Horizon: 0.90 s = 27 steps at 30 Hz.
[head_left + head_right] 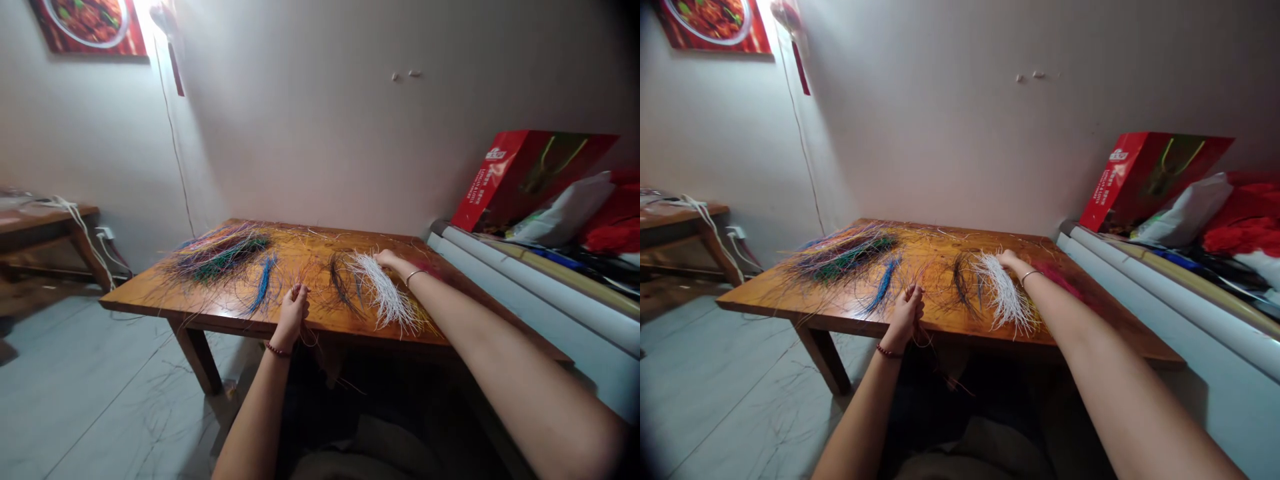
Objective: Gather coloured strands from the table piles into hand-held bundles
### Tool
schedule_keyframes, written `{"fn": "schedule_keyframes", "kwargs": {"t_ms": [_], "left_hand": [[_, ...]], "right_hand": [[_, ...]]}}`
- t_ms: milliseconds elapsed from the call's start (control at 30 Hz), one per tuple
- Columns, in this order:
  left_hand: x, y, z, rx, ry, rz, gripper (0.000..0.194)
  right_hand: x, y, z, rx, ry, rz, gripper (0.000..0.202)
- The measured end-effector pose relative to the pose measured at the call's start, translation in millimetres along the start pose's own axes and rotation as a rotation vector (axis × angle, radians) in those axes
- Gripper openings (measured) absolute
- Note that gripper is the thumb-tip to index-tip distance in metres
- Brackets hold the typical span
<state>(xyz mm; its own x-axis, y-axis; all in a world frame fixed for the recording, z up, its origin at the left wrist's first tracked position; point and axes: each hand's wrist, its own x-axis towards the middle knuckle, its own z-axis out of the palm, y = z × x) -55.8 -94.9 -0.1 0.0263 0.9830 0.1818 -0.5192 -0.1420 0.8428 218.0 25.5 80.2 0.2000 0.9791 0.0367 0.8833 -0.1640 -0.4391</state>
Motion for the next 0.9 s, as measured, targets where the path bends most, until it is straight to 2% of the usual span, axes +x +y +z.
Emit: {"fn": "schedule_keyframes", "kwargs": {"t_ms": [67, 167, 233, 267, 300, 333, 400, 433, 500, 567, 667, 767, 900], "left_hand": [[-0.6, 0.0, 0.6, 0.001, 0.004, 0.000, 0.037], [-1.2, -0.8, 0.7, -0.008, 0.010, -0.001, 0.038], [-1.2, -2.0, 0.1, -0.008, 0.000, -0.006, 0.037], [-1.1, -2.6, -0.2, -0.006, -0.008, -0.008, 0.036], [-1.0, -3.0, -0.5, -0.001, -0.013, -0.008, 0.036], [-0.9, -3.4, -0.7, 0.007, -0.016, -0.005, 0.035], [-1.0, -3.9, -0.7, 0.036, -0.005, 0.009, 0.035], [-1.2, -4.0, -0.5, 0.055, 0.007, 0.018, 0.035], [-1.7, -4.0, 0.0, 0.096, 0.025, 0.038, 0.037], [-2.3, -3.8, 0.7, 0.127, 0.027, 0.041, 0.039], [-3.1, -3.3, 1.5, 0.139, 0.014, 0.016, 0.039], [-3.3, -3.6, 1.7, 0.146, 0.000, 0.005, 0.038], [-2.6, -5.7, 1.1, 0.169, -0.016, 0.019, 0.037]], "right_hand": [[1.7, 1.2, -2.7, -0.001, 0.028, 0.048, 0.031], [-3.9, -5.8, -24.6, -0.010, 0.108, 0.068, 0.040], [-24.4, -19.8, -44.1, 0.025, 0.307, 0.003, 0.044], [-42.0, -29.4, -52.1, 0.073, 0.502, -0.076, 0.043], [-64.4, -40.0, -57.4, 0.128, 0.662, -0.210, 0.042], [-90.4, -51.3, -59.3, 0.153, 0.711, -0.380, 0.040], [-145.3, -74.4, -53.0, 0.098, 0.572, -0.733, 0.034], [-169.3, -85.6, -45.5, 0.040, 0.446, -0.898, 0.030], [-201.0, -105.6, -26.2, -0.084, 0.249, -1.132, 0.026], [-206.7, -120.5, -7.0, -0.172, 0.183, -1.137, 0.024], [-183.1, -131.8, 12.7, -0.253, 0.200, -0.982, 0.024], [-158.3, -134.2, 21.8, -0.319, 0.159, -0.911, 0.020], [-149.9, -134.3, 25.0, -0.374, 0.135, -0.900, 0.021]]}}
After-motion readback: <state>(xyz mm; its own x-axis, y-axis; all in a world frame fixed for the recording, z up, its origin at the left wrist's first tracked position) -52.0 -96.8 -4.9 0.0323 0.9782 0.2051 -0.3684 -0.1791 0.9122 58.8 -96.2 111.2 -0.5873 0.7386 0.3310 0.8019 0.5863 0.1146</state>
